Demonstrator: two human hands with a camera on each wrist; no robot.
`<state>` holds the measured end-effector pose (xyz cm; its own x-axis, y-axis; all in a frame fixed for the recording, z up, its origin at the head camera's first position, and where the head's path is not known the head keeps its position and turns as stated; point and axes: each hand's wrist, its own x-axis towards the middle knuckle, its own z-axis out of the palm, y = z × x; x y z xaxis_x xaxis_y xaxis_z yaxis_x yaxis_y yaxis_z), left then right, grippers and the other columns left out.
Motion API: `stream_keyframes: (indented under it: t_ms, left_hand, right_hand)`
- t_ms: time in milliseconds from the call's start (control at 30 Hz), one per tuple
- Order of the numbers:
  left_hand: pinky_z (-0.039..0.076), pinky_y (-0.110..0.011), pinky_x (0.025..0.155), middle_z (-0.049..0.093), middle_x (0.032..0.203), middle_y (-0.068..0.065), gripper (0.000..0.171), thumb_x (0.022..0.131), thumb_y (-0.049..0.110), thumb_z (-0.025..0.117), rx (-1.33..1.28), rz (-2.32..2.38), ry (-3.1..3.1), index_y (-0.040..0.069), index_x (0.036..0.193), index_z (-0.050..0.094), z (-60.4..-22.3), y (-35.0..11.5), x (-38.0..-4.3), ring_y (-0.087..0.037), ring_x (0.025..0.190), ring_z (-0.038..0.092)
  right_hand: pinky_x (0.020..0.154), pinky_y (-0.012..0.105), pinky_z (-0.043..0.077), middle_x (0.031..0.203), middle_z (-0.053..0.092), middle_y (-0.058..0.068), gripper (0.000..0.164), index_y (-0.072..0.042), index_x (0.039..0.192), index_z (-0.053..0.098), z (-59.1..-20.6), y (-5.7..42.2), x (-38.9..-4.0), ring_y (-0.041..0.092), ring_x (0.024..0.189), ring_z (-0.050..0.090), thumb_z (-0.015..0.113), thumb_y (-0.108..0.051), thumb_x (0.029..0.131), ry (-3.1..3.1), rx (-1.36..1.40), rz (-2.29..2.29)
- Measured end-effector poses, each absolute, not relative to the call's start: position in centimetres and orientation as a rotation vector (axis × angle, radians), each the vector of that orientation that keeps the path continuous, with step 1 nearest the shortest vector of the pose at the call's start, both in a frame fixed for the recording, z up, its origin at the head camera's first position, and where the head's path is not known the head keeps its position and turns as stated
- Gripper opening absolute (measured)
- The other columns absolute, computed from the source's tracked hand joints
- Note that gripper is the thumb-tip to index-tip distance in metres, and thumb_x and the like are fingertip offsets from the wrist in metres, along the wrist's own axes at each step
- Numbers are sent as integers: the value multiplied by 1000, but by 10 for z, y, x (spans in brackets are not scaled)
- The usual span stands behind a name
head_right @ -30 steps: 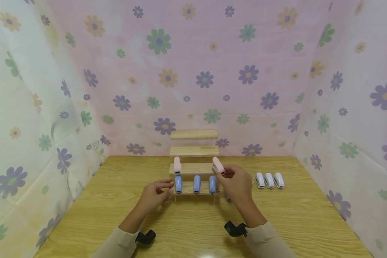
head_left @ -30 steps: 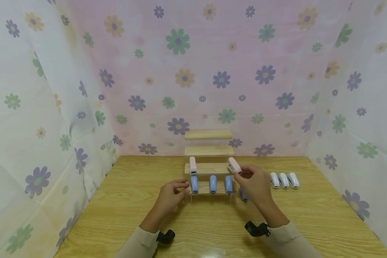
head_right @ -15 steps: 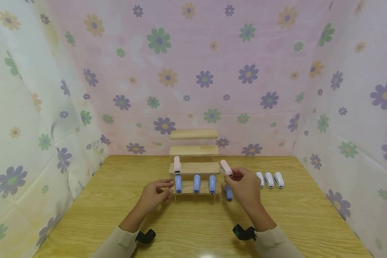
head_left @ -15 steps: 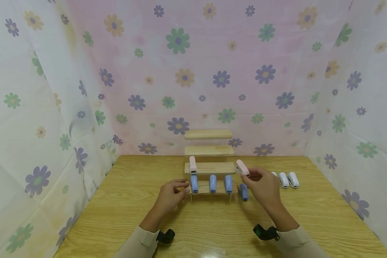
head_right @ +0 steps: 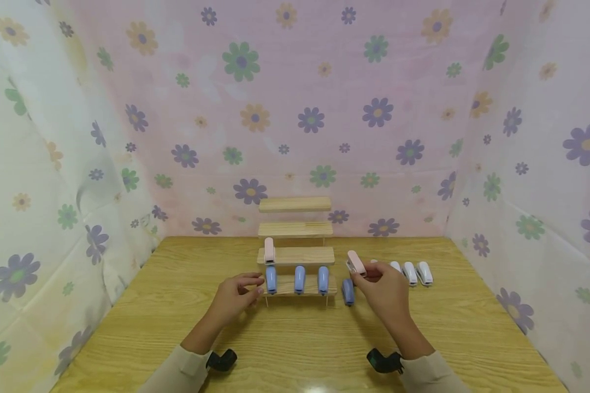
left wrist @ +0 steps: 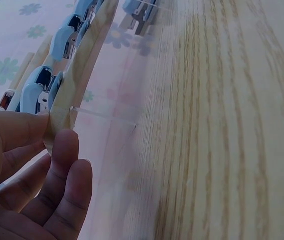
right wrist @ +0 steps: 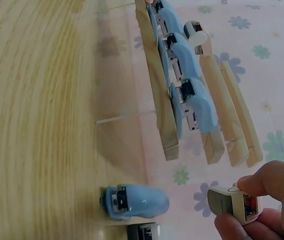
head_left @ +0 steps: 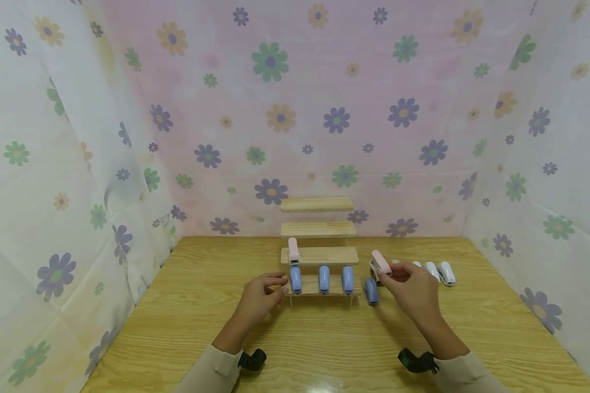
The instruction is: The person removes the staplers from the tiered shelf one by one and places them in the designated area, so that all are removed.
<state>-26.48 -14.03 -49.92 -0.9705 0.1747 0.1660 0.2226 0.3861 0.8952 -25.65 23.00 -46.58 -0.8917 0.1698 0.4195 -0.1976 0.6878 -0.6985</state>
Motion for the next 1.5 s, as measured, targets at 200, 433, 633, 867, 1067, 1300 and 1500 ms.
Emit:
stream_keyframes:
  t_ms: [200, 433, 633, 867, 1067, 1300, 1500]
  left_hand:
    - [60, -23, 61, 63, 144, -12, 28, 98, 15, 73, -380, -1656, -2579, 4, 123, 76, -498, -140, -264, -27, 81, 74]
    - [61, -23, 61, 64, 143, -11, 27, 98, 15, 74, -370, -1655, -2580, 5, 122, 77, -498, -140, -264, -25, 81, 74]
    - [61, -23, 61, 63, 143, -12, 27, 98, 15, 73, -368, -1659, -2579, 5, 123, 77, -498, -140, -265, -26, 81, 74]
    - [60, -23, 61, 63, 144, -11, 27, 98, 16, 73, -366, -1665, -2577, 5, 123, 76, -499, -141, -265, -25, 81, 74]
    - [61, -24, 61, 62, 144, -12, 27, 99, 16, 73, -367, -1677, -2577, 6, 123, 77, -500, -141, -265, -25, 80, 73]
    - [60, -24, 61, 61, 146, -11, 27, 99, 17, 72, -348, -1698, -2583, 6, 124, 76, -502, -141, -265, -25, 80, 73]
    - [61, -25, 61, 61, 145, -11, 27, 99, 16, 73, -339, -1708, -2580, 6, 124, 76, -501, -141, -266, -26, 79, 73]
  right_hand:
    - [58, 25, 56, 91, 77, 8, 32, -9, 103, 79, -473, 239, -254, 18, 79, 73, 86, -36, 87, -2476, -12, 1071]
    - [59, 23, 55, 89, 77, 5, 32, -11, 100, 79, -480, 249, -251, 13, 77, 70, 86, -39, 86, -2517, -34, 1058]
    - [56, 24, 53, 86, 76, 5, 32, -8, 99, 79, -482, 254, -248, 12, 73, 67, 87, -35, 84, -2565, -76, 1042]
    - [53, 26, 50, 83, 75, 4, 31, -7, 99, 78, -486, 257, -247, 13, 69, 64, 86, -33, 84, -2636, -114, 1028]
    - [54, 28, 50, 85, 75, 4, 32, -7, 99, 78, -492, 260, -247, 13, 69, 64, 85, -34, 84, -2682, -119, 1023]
    - [58, 29, 52, 85, 75, 3, 31, -9, 96, 78, -496, 261, -248, 13, 71, 64, 85, -36, 84, -2714, -114, 1030]
    - [61, 31, 53, 84, 75, 0, 33, -12, 94, 78, -498, 261, -249, 14, 74, 66, 87, -41, 81, -2770, -142, 1032]
